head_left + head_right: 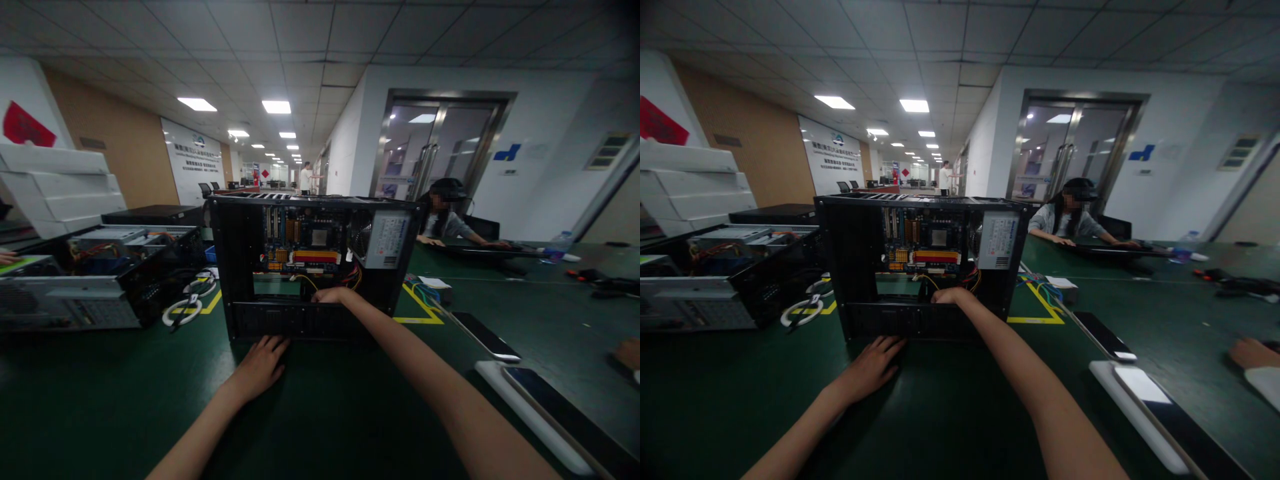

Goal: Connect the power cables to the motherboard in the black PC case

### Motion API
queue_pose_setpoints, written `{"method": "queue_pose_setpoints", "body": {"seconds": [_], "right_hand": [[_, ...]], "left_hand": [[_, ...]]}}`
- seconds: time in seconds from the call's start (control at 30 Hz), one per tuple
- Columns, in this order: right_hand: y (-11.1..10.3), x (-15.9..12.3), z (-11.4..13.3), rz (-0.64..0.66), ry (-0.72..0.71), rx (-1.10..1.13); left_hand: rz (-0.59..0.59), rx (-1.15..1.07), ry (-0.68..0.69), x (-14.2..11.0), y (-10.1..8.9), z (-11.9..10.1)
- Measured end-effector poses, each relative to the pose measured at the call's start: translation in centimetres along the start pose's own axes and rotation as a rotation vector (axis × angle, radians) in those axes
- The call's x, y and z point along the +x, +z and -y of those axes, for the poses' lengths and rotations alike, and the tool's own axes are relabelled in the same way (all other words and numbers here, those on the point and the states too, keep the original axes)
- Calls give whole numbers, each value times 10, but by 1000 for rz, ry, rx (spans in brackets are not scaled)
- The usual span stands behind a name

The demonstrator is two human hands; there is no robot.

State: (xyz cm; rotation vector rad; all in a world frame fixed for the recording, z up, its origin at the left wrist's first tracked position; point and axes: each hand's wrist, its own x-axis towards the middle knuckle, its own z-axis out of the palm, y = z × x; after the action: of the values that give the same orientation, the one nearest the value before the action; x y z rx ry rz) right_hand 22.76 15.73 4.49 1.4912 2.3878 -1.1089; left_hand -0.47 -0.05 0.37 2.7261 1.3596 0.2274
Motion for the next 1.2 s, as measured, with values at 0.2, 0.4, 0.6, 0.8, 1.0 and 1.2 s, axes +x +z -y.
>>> {"method": "queue_pose_setpoints", "body": {"seconds": [0.2, 0.4, 0.6, 0.8, 1.0, 1.2], "right_hand": [[-1, -6, 12, -194, -116, 50], [-1, -11, 19, -221, -193, 481], [-7, -20, 23, -271, -262, 936], [-10, -25, 20, -277, -249, 1171], [-12, -19, 6, -350, -68, 1276], [-13, -16, 3, -427, 59, 1377]], "left_hand": [[-2, 16, 4, 1, -2, -1], [5, 16, -8, 1, 1, 0], [-6, 19, -6, 1, 2, 0], [-3, 8, -7, 2, 0, -2], [-10, 19, -1, 1, 2, 0], [-5, -1, -2, 1, 2, 0]]}}
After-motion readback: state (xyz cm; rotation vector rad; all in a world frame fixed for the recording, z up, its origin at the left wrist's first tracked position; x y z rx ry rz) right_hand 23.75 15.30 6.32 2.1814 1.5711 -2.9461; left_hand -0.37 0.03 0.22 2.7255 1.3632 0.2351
